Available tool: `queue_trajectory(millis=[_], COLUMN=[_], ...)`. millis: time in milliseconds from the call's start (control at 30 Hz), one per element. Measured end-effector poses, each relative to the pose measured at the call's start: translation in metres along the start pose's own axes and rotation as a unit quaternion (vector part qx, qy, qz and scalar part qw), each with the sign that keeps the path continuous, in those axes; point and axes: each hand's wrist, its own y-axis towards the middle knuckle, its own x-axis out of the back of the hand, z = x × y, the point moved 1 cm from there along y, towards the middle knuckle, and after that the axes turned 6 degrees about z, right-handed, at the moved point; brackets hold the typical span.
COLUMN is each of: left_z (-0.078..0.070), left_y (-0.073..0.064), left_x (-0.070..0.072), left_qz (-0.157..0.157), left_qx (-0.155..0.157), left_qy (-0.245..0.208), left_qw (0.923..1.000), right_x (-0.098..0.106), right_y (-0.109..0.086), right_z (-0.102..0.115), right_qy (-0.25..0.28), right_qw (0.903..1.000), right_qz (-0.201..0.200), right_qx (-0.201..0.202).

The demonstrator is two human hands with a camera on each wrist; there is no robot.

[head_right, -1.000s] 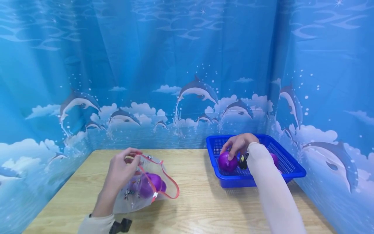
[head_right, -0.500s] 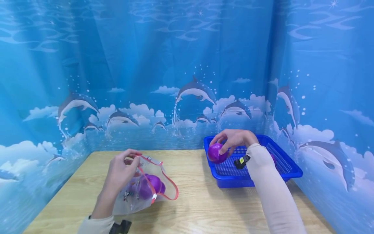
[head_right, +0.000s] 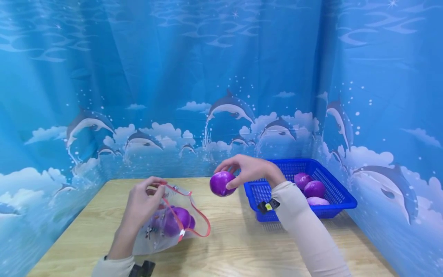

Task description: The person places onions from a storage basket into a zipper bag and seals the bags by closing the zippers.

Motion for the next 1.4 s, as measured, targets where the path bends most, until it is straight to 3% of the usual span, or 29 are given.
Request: queue_trajectory(millis=[267, 500, 633, 800, 933, 1167, 1400], left_z=[0.001, 0.000, 0.000, 0.000, -0.001, -0.002, -0.002], left_y=[0.000, 0.001, 0.001, 0.000, 0.000, 0.000, 0.000], left_x=[0.001, 0.000, 0.000, 0.000, 0.001, 0.000, 0.001], left_qz=[-0.001, -0.005, -0.006, -0.018, -0.029, -0.035, -0.039], left_qx=[-0.003, 0.002, 0.001, -0.002, -0.006, -0.006, -0.003], left_qy=[0.003, -0.013, -0.028, -0.032, -0.045, -0.041, -0.021], left_qw=[1.0000, 0.9999, 0.9996, 0.9993, 0.9985, 0.9985, 0.9990], right_x=[-0.046, -0.074, -0.086, -0.098, -0.109, -0.121, -0.109], right_y=[0.027, 0.044, 0.052, 0.058, 0.063, 0.064, 0.054], right_z=[0.043, 0.058, 0.059, 0.057, 0.053, 0.052, 0.049], right_qy=[0.006, -0.018, -0.062, -0.152, -0.192, -0.150, -0.110], right_qw=[0.9970, 0.9952, 0.9923, 0.9785, 0.9655, 0.9690, 0.9774], right_qz=[-0.021, -0.020, -0.033, -0.071, -0.096, -0.082, -0.068], right_qx=[0.075, 0.094, 0.101, 0.120, 0.147, 0.178, 0.167])
